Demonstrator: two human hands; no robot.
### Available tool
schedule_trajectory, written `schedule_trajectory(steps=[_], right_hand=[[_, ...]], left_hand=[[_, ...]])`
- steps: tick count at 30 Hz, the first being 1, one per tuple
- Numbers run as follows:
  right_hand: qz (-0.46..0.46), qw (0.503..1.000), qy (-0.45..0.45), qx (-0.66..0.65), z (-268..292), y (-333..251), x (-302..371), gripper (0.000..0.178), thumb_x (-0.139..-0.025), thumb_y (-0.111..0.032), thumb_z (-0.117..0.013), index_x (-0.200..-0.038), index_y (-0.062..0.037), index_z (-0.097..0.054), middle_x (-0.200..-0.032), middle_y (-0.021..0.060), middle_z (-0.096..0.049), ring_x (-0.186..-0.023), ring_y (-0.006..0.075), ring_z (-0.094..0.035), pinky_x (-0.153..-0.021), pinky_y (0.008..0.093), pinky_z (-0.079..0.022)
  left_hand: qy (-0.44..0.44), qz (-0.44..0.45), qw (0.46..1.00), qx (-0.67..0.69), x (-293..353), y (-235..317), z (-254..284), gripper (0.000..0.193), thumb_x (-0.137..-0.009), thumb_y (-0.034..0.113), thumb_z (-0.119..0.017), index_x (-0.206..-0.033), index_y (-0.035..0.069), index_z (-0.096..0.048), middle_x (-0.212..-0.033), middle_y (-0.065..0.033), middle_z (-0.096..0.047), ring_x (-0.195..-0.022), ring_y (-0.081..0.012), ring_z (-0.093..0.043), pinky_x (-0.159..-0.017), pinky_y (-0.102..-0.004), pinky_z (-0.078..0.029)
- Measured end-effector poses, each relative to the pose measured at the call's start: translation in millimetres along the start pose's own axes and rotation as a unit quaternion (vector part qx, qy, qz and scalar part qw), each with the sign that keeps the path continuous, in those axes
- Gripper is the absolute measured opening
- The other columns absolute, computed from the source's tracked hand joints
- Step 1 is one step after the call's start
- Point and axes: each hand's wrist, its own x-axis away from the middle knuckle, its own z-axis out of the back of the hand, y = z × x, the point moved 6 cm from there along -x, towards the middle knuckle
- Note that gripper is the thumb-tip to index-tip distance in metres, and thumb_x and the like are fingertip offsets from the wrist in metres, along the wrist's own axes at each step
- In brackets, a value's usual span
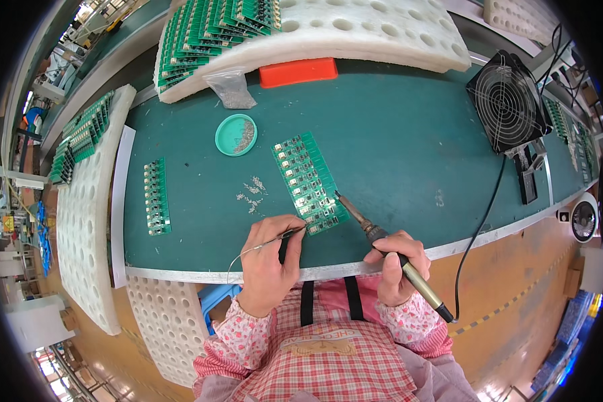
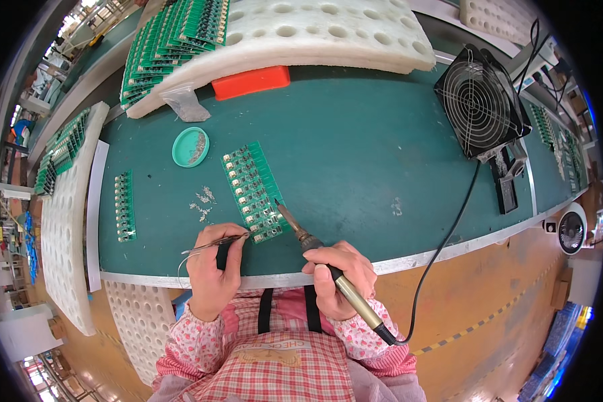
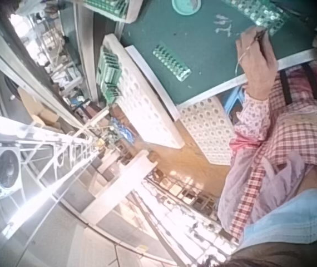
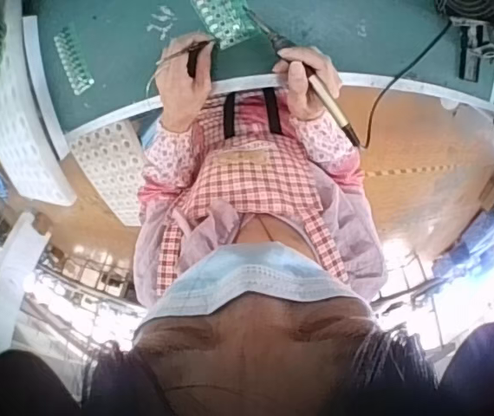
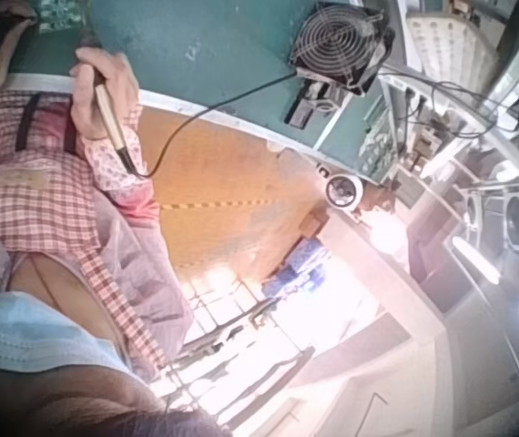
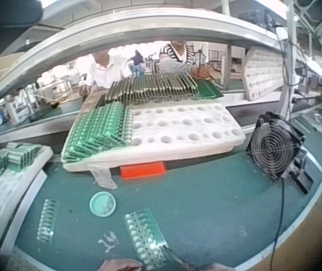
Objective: The person solders components onto circuit boards using a soldering iron, solder wire, and tweezers.
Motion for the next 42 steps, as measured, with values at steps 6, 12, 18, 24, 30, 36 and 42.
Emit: schedule_trajectory(steps=[6,12,18,24,30,36,42], right_hand=[[-0.004,1.000,-0.008,0.000,0.6,0.3,0.3,0.013,-0.094,-0.012,-0.061,-0.097,-0.0005,-0.065,-0.070,0.0082,-0.068,-0.058,0.0177,-0.065,-0.058,0.0310,-0.052],[-0.008,1.000,-0.018,0.005,0.3,0.8,1.0,0.012,-0.094,-0.012,-0.061,-0.098,-0.0015,-0.064,-0.070,0.0079,-0.068,-0.059,0.0180,-0.065,-0.059,0.0315,-0.052],[-0.002,1.000,-0.016,0.003,0.4,1.5,1.2,0.013,-0.095,-0.013,-0.061,-0.099,-0.0012,-0.064,-0.067,0.0071,-0.067,-0.058,0.0181,-0.065,-0.059,0.0318,-0.052],[0.000,1.000,-0.012,-0.001,0.4,0.1,0.4,0.013,-0.095,-0.012,-0.060,-0.098,-0.0009,-0.064,-0.066,0.0067,-0.067,-0.058,0.0182,-0.065,-0.059,0.0317,-0.052],[-0.011,0.999,-0.020,-0.024,-0.6,-3.6,-2.0,0.014,-0.094,-0.013,-0.060,-0.097,-0.0001,-0.064,-0.066,0.0078,-0.067,-0.057,0.0186,-0.064,-0.058,0.0315,-0.052],[-0.003,0.995,-0.028,-0.097,-3.5,-12.7,-6.2,0.015,-0.095,-0.013,-0.058,-0.098,0.0004,-0.065,-0.067,0.0078,-0.068,-0.056,0.0186,-0.063,-0.056,0.0313,-0.052],[0.018,0.993,-0.062,-0.100,-7.5,-15.5,-9.0,0.015,-0.094,-0.013,-0.059,-0.098,0.0004,-0.065,-0.068,0.0077,-0.069,-0.056,0.0196,-0.064,-0.055,0.0329,-0.053]], left_hand=[[-0.002,-0.008,1.000,-0.016,0.1,1.8,-1.2,0.015,-0.084,-0.008,-0.066,-0.097,-0.001,-0.066,-0.097,-0.0118,-0.069,-0.086,-0.0258,-0.065,-0.076,-0.0329,-0.051],[0.000,-0.017,0.999,-0.030,-0.8,2.9,-1.9,0.016,-0.083,-0.008,-0.067,-0.096,0.000,-0.066,-0.097,-0.0110,-0.069,-0.084,-0.0264,-0.064,-0.075,-0.0339,-0.050],[-0.003,-0.024,0.999,-0.036,-1.3,3.8,-2.6,0.017,-0.082,-0.007,-0.068,-0.097,0.001,-0.066,-0.097,-0.0104,-0.069,-0.084,-0.0269,-0.063,-0.074,-0.0346,-0.050],[-0.002,-0.026,0.999,-0.038,-2.7,6.0,-2.0,0.018,-0.082,-0.007,-0.068,-0.098,0.003,-0.066,-0.097,-0.0101,-0.069,-0.084,-0.0271,-0.063,-0.075,-0.0348,-0.049],[-0.001,-0.025,0.999,-0.045,-2.8,5.9,-2.1,0.020,-0.081,-0.007,-0.069,-0.098,0.003,-0.066,-0.096,-0.0099,-0.069,-0.085,-0.0277,-0.064,-0.075,-0.0348,-0.050],[-0.001,-0.022,0.999,-0.040,-2.5,6.8,-1.4,0.020,-0.081,-0.007,-0.070,-0.098,0.003,-0.065,-0.097,-0.0105,-0.069,-0.086,-0.0283,-0.064,-0.075,-0.0352,-0.050],[0.000,-0.027,0.999,-0.037,-2.2,6.6,-1.5,0.022,-0.080,-0.007,-0.070,-0.100,0.002,-0.064,-0.097,-0.0119,-0.069,-0.086,-0.0301,-0.065,-0.075,-0.0364,-0.050]])
